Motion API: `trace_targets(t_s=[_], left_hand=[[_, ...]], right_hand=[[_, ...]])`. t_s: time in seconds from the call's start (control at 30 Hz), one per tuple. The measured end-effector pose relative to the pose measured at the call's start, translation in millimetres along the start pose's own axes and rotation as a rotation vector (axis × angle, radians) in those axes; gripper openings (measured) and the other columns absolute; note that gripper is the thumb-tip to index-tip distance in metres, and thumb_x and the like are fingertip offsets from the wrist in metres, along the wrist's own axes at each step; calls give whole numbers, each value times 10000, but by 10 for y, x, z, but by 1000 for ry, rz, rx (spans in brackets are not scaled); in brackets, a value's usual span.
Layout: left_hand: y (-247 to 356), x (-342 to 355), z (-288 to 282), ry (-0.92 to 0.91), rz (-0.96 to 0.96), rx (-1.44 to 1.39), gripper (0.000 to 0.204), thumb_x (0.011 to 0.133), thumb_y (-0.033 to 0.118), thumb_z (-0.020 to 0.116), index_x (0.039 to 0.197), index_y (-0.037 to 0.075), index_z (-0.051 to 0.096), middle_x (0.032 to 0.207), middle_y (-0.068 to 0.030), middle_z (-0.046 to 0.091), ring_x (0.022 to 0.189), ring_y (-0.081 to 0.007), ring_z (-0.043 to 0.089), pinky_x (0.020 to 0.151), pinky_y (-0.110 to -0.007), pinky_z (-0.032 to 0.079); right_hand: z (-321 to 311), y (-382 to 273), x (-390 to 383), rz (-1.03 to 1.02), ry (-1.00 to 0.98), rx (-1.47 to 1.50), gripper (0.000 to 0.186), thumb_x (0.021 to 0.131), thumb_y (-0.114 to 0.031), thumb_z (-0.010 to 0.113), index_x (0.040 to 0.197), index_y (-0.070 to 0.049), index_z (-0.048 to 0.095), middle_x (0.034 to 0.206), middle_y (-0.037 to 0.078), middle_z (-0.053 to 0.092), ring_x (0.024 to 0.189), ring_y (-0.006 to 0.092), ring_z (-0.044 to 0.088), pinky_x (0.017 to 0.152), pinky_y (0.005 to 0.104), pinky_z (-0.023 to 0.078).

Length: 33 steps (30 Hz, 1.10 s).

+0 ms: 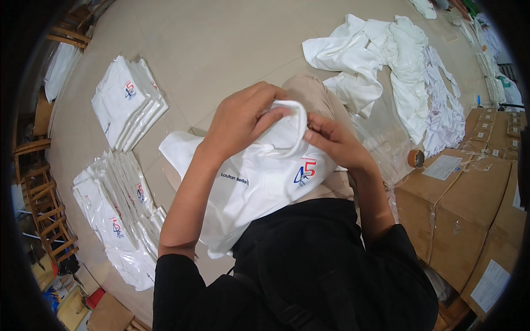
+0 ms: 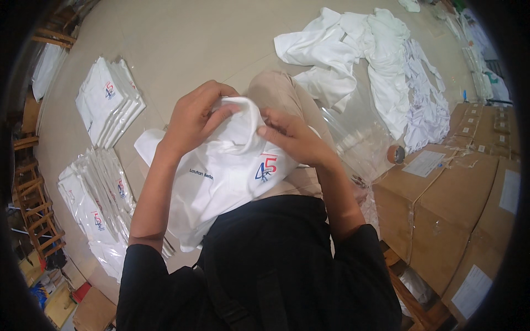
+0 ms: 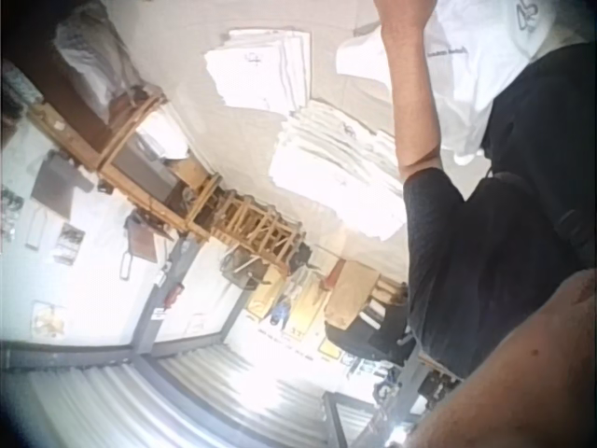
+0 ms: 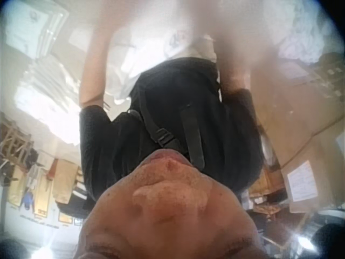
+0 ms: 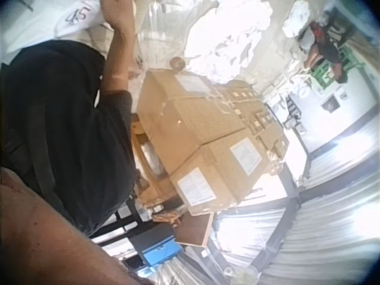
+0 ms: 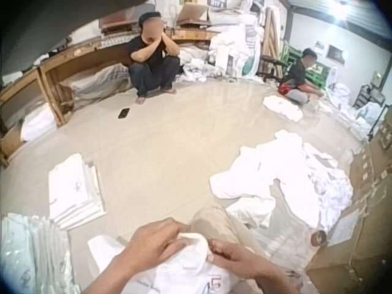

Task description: The person folds white polo shirts and places them into clear plastic bags. They also use scissors to trim loose threads from the shirts before folding and packaging them.

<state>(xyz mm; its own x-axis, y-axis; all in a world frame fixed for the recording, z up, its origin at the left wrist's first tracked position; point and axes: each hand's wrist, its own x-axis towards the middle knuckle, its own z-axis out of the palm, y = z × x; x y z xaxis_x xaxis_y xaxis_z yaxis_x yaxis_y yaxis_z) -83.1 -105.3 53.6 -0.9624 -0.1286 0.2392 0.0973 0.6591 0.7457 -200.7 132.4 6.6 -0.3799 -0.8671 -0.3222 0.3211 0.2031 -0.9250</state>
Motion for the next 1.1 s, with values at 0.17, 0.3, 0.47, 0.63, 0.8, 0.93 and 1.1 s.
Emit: trace_targets(t_s=[0.17,0.3,0.47,0.63,0.8,0.93,1.1], left_hand=[[-112,-53,-76,-26,-22,31,208,968,6,717,1150,73,793,915,-80,661,771,-193,614,700,-327,500],[-163,-17,30,165,-63,-208,186,1002,-2,668,1139,54,781,863,-49,659,768,-132,598,685,-303,480],[-379,24,47,201,-244,-141,153,1088,114,633,1113,30,757,774,-65,659,683,-157,582,649,-309,465],[-685,45,14,67,-398,-56,229,1133,149,569,1174,13,748,870,-83,751,782,-153,657,751,-317,526],[-562,95,72,93,-293,-421,366,1170,289,537,1388,46,704,1168,-81,787,1023,-206,717,972,-352,546],[-160,194,-127,15,-116,-807,442,1153,348,594,1455,32,660,1209,-63,768,1046,-180,713,958,-336,551],[188,385,-685,-181,-133,-578,373,1107,324,691,1288,3,747,1045,5,760,916,-63,672,813,-255,531]], right_hand=[[27,-219,-106,106,40,-168,323,1018,-221,800,1230,12,725,1112,46,739,1020,110,671,872,303,544],[-129,-178,10,-450,246,-684,276,945,-204,878,1080,-7,741,926,3,706,858,96,645,754,290,512],[-189,-437,-159,-154,243,-310,285,919,-215,889,1030,-14,722,894,11,697,845,97,625,756,281,494],[8,-723,-31,-317,209,-330,247,985,-219,812,1073,-8,717,940,22,718,877,98,645,779,286,512],[216,-1005,158,-440,78,-347,198,1035,-188,739,1108,-5,716,955,35,726,872,113,658,792,294,529],[295,-1252,328,-675,15,-451,178,1048,-169,722,1119,-6,718,942,50,730,865,124,670,790,289,533],[358,-1412,515,-931,171,-446,128,1038,-59,745,1153,-12,713,1010,21,728,951,81,650,848,254,510]])
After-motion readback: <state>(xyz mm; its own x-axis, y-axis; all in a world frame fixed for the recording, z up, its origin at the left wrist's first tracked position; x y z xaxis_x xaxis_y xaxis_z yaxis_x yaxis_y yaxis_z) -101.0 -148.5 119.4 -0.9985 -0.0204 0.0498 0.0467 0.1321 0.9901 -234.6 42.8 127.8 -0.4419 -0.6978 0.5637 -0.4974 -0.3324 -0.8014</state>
